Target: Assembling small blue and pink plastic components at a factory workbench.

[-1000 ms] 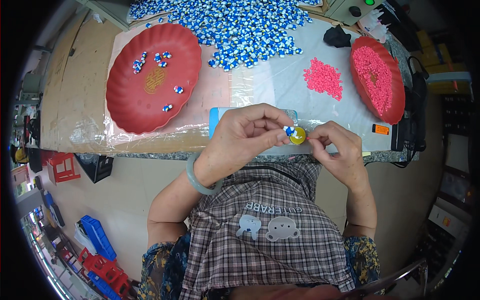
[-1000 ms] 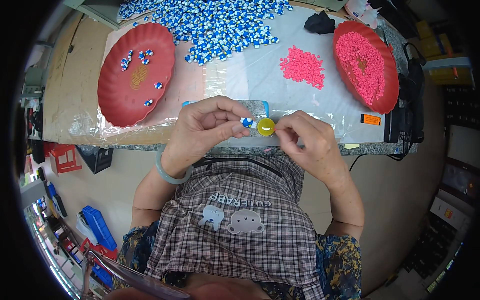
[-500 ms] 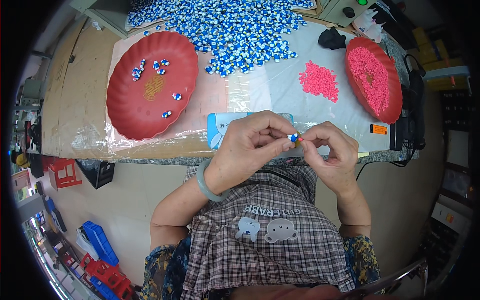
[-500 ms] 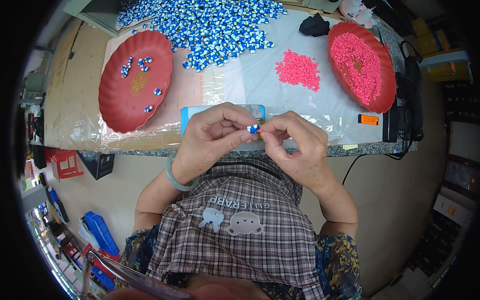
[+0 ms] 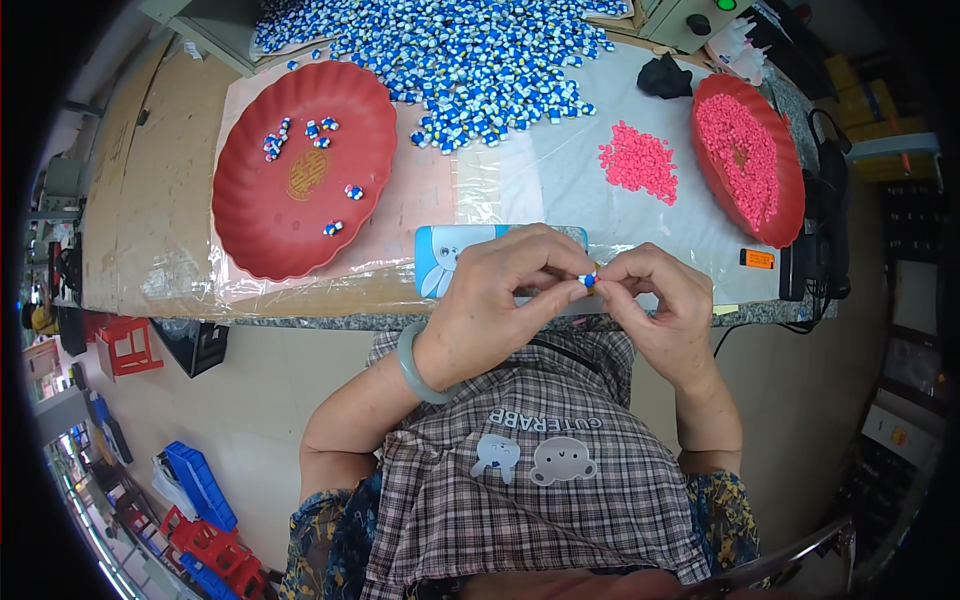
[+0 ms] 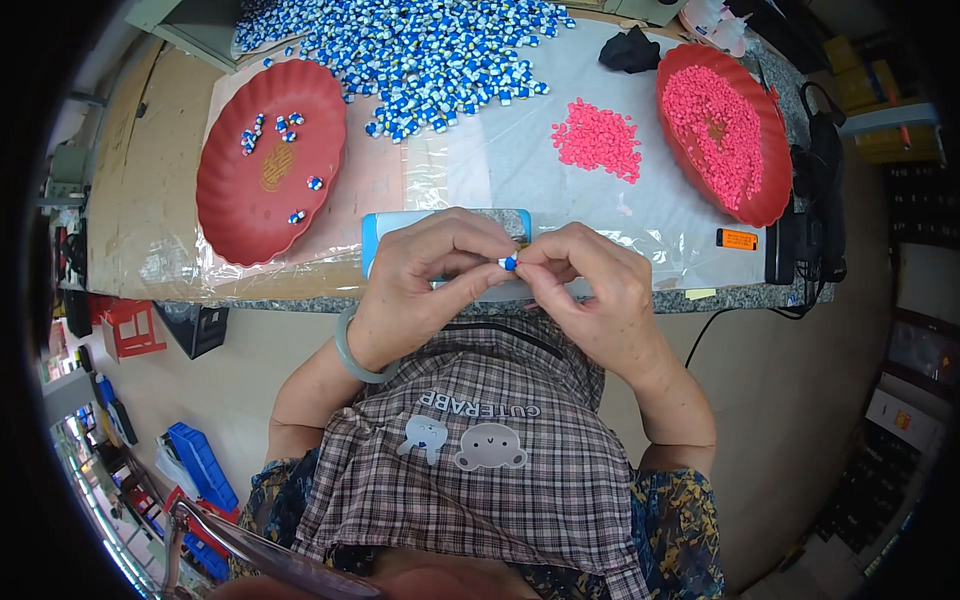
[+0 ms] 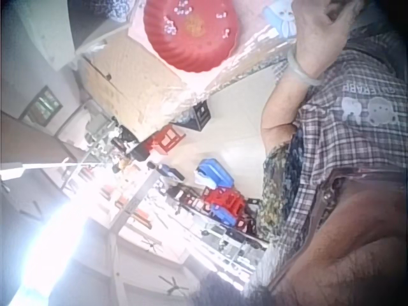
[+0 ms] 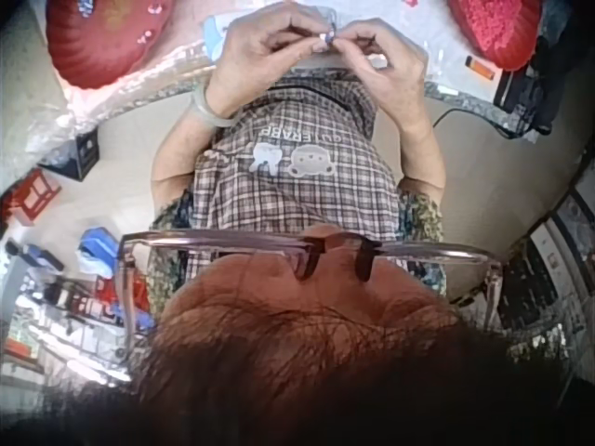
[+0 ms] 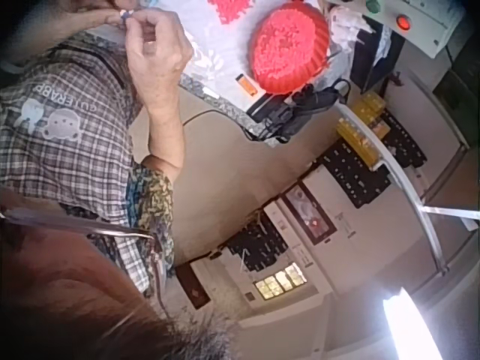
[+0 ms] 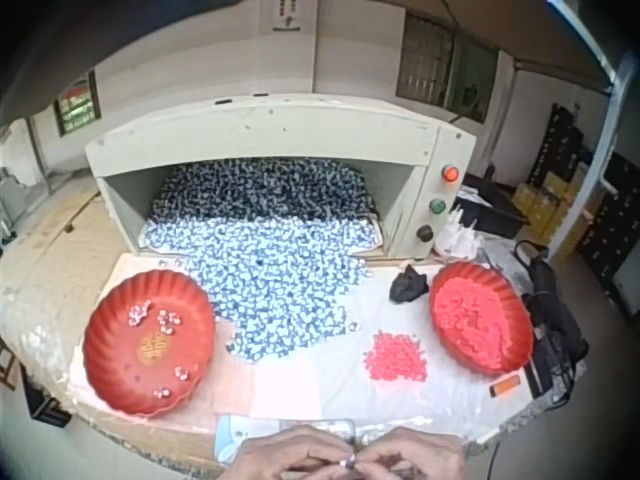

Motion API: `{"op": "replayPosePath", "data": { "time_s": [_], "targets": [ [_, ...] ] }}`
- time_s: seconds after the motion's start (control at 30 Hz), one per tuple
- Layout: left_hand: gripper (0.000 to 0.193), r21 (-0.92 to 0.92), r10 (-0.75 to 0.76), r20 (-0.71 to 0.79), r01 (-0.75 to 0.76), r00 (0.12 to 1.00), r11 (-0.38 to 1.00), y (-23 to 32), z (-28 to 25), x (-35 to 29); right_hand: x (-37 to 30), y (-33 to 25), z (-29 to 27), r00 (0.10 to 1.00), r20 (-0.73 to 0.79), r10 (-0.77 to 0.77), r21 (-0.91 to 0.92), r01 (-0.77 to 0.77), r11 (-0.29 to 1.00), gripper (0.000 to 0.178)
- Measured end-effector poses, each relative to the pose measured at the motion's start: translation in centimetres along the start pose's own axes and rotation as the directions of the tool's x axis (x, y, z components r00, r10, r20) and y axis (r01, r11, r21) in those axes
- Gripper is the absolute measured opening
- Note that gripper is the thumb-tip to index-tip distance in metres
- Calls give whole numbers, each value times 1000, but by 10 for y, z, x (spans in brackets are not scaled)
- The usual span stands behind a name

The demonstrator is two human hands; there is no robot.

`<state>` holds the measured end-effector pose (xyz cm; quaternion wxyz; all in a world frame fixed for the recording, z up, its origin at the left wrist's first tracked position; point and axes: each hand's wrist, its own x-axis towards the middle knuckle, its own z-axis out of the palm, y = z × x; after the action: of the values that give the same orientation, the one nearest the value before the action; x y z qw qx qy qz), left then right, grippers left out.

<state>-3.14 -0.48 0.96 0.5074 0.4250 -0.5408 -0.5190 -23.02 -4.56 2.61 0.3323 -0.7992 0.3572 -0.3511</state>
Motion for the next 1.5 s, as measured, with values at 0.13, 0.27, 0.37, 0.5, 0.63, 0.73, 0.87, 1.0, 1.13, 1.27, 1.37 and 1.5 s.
{"op": "replayPosePath", "data": {
  "time_s": [0.13, 0.27, 0.37, 0.5, 0.63, 0.73, 0.87, 1.0, 1.13, 1.27, 1.37, 1.5],
  "targets": [
    [15, 283, 197, 102, -218, 975, 934, 0, -5, 3, -3, 2, -6, 962, 140, 234, 241, -262, 934, 19],
    [17, 282, 203, 125, -230, 971, 931, 4, -10, 0, -2, 3, -7, 974, 162, 160, 200, -192, 961, 22],
    [16, 445, 278, 74, -281, 958, 850, 22, -29, -6, 4, 14, -18, 977, 156, 148, 216, -180, 960, 17],
    [19, 781, 472, -277, -90, 837, 618, 21, -97, -12, -1, 54, -40, 932, 6, 363, 283, -350, 893, 13],
    [15, 885, 434, -352, 143, 830, 443, 11, -142, -27, 1, 85, -31, 934, -80, 347, 67, -342, 937, 9],
    [10, 909, 331, -326, 198, 886, 367, 4, -147, -28, 11, 92, -22, 975, -112, 191, -145, -206, 968, 8],
    [11, 888, 225, -330, 221, 917, 404, 1, -140, -22, 23, 101, -12, 995, -94, -24, -380, -14, 925, 12],
    [16, 913, 283, -242, 120, 928, 390, 7, -119, 1, 33, 99, -3, 994, -80, -68, -432, 27, 901, 12],
    [20, 926, 365, 30, -164, 931, 341, 2, -92, 33, 38, 99, -1, 996, -18, -85, -497, 65, 865, 10],
    [21, 950, 390, 188, -268, 901, 160, -1, -70, 63, 37, 94, -9, 995, 91, -40, -458, 77, 886, 11],
    [12, 935, 266, 295, -335, 918, 118, -20, -65, 81, 33, 93, -17, 990, 136, -23, -428, 80, 900, 11],
    [11, 948, 175, 291, -308, 941, 79, -36, -69, 89, 33, 92, -21, 986, 162, -44, -379, 103, 920, 12]
  ]
}}
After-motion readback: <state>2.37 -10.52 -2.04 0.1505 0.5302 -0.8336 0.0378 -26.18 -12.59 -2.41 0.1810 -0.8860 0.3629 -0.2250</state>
